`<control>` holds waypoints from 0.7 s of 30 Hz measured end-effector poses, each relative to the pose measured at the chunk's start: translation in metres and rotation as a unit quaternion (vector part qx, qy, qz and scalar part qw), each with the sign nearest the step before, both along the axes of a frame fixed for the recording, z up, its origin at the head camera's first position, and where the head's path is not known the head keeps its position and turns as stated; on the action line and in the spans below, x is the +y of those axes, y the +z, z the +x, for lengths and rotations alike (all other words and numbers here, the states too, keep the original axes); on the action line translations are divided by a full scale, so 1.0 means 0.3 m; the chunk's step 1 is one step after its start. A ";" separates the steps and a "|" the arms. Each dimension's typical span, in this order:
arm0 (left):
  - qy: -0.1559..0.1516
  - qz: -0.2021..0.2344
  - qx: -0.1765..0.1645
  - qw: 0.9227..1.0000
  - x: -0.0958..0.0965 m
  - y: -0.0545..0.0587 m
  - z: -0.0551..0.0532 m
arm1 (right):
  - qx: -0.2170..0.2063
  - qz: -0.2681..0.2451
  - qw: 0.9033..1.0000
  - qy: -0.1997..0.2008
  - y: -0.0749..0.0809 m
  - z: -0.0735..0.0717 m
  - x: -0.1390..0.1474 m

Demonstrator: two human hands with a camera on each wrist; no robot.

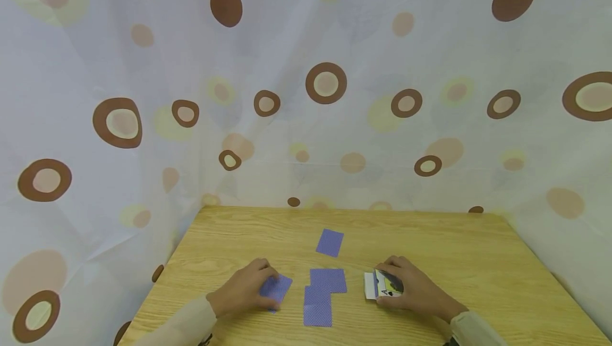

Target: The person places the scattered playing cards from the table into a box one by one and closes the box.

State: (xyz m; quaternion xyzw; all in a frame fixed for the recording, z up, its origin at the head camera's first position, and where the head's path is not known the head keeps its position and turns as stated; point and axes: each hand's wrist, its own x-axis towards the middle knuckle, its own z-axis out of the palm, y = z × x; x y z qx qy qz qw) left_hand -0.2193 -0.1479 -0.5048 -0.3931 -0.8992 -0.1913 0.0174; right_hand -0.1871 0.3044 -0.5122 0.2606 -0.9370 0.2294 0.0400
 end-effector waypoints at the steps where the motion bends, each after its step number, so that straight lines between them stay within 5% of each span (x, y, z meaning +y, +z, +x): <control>1: 0.002 -0.001 0.003 1.000 -0.003 -0.003 0.001 | 0.000 -0.001 1.000 0.000 0.001 0.000 0.000; 13: 0.013 -0.013 -0.050 0.999 -0.010 0.014 -0.010 | -0.009 0.001 1.000 -0.002 0.008 0.004 -0.001; 21: 0.060 -0.054 -0.019 0.997 0.004 0.014 0.001 | -0.019 0.005 1.000 0.000 0.022 0.004 -0.004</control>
